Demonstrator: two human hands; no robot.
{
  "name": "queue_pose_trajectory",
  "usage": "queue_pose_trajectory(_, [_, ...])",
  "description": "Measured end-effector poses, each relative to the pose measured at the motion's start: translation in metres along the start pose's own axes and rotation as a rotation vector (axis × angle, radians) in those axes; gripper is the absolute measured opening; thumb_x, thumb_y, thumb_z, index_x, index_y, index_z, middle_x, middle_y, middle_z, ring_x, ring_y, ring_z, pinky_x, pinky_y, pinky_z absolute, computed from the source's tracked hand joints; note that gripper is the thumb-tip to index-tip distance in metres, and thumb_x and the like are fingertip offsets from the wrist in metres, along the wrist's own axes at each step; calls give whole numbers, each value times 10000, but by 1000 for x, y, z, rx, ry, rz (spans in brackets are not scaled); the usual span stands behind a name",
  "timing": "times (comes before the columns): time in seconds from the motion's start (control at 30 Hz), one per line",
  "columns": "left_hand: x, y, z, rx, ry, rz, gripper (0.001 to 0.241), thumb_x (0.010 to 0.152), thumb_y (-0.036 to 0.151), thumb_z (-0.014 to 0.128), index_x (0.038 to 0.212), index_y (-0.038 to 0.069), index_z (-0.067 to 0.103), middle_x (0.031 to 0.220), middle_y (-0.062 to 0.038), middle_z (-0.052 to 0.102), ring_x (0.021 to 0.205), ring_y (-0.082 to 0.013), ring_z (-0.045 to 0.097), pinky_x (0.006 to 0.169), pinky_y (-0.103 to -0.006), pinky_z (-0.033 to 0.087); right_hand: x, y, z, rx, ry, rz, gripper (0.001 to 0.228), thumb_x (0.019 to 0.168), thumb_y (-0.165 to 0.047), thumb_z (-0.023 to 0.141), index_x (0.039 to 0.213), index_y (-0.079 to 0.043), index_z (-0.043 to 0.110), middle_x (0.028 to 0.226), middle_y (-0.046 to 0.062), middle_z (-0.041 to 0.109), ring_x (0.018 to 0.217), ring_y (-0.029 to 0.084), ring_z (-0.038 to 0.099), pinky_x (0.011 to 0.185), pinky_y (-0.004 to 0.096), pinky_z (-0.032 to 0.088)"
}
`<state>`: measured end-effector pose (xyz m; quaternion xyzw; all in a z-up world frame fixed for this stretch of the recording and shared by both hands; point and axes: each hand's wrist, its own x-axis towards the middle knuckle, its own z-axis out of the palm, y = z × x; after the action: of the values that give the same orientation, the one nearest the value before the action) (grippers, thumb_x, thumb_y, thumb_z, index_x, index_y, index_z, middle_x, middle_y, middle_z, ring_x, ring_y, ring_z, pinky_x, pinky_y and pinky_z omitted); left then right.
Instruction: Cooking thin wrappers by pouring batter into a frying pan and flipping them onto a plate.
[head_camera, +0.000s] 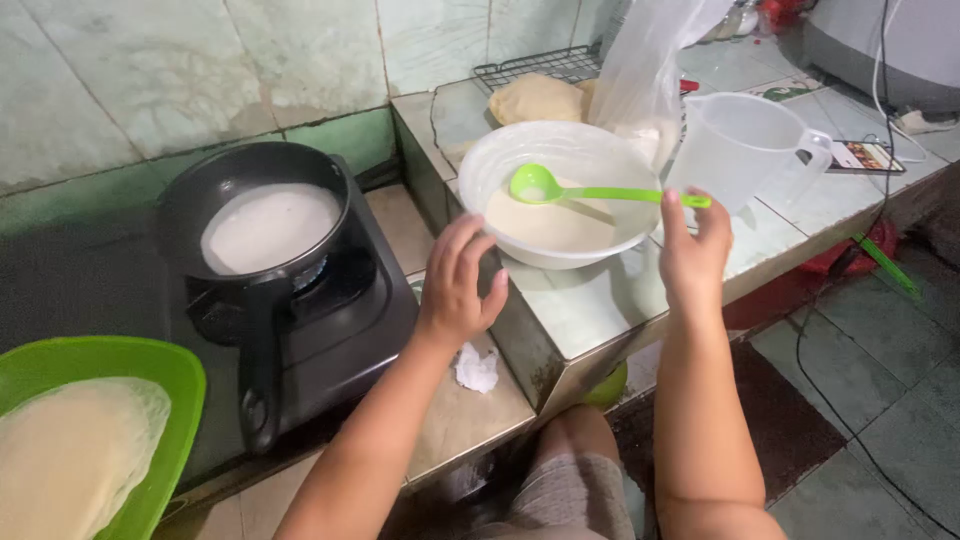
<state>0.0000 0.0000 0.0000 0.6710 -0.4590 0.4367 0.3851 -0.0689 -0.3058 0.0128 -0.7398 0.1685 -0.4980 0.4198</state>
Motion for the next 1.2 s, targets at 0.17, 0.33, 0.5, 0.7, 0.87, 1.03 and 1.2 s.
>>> queue_pose_trajectory(0.17, [26, -19, 16, -47, -4, 62, 546, 952, 292, 689, 1379, 35, 466, 1536, -216, 420, 1437, -459, 438, 1215, -560, 371, 45, -40, 19, -195, -38, -354, 224, 1116, -203, 657, 1165, 15, 676, 1060, 184, 707, 962, 280, 638, 845, 412, 496])
queue_pose_trajectory(0.33, [38, -35, 27, -40, -64, 121, 562, 981, 424, 627, 1394, 72, 479, 1562, -188, 442, 1470, -448, 442, 1239, -587, 340, 97, -107, 38, 142, -332, -406, 167, 1142, -145, 571, 1136, 19, 604, 960, 127, 760, 759, 207, 690, 691, 329, 546])
queue_pose_trajectory(0.5, [31, -50, 37, -63, -74, 127, 663, 1012, 622, 422, 1426, 109, 492, 1561, -177, 485, 1479, -440, 452, 1241, -605, 308, 124, -116, 62, -119, -365, -535, 150, 1122, -133, 549, 1125, 6, 607, 888, 133, 761, 803, 243, 744, 730, 380, 574])
queue_pose_trajectory(0.7, [29, -44, 39, -81, -52, 61, 680, 1051, 629, 346, 1469, 118, 511, 1576, -192, 473, 1486, -458, 443, 1252, -600, 308, 93, -140, 46, -184, -480, -290, 185, 1092, -177, 512, 1094, -3, 576, 784, 144, 727, 642, 248, 712, 622, 386, 549])
queue_pose_trajectory(0.87, [25, -41, 42, -86, -35, 16, 670, 1058, 617, 339, 1469, 126, 537, 1581, -194, 480, 1493, -460, 446, 1267, -601, 306, 91, -130, 54, -97, -510, -307, 176, 1122, -148, 482, 1104, 24, 515, 831, 125, 733, 642, 217, 711, 593, 347, 555])
queue_pose_trajectory(1.03, [28, -38, 39, -104, -43, -1, 680, 1058, 618, 330, 1482, 126, 530, 1581, -200, 478, 1492, -462, 440, 1270, -607, 290, 91, -128, 59, 111, -698, -247, 187, 1134, -167, 430, 1143, 17, 462, 934, 147, 722, 716, 207, 749, 638, 320, 618])
queue_pose_trajectory(1.2, [23, -37, 39, -69, -56, -22, 692, 1056, 633, 325, 1508, 140, 502, 1599, -193, 462, 1505, -456, 435, 1272, -636, 256, 96, -128, 55, 440, -916, 3, 188, 1117, -201, 389, 1180, -34, 450, 1021, 157, 729, 823, 224, 742, 714, 329, 615])
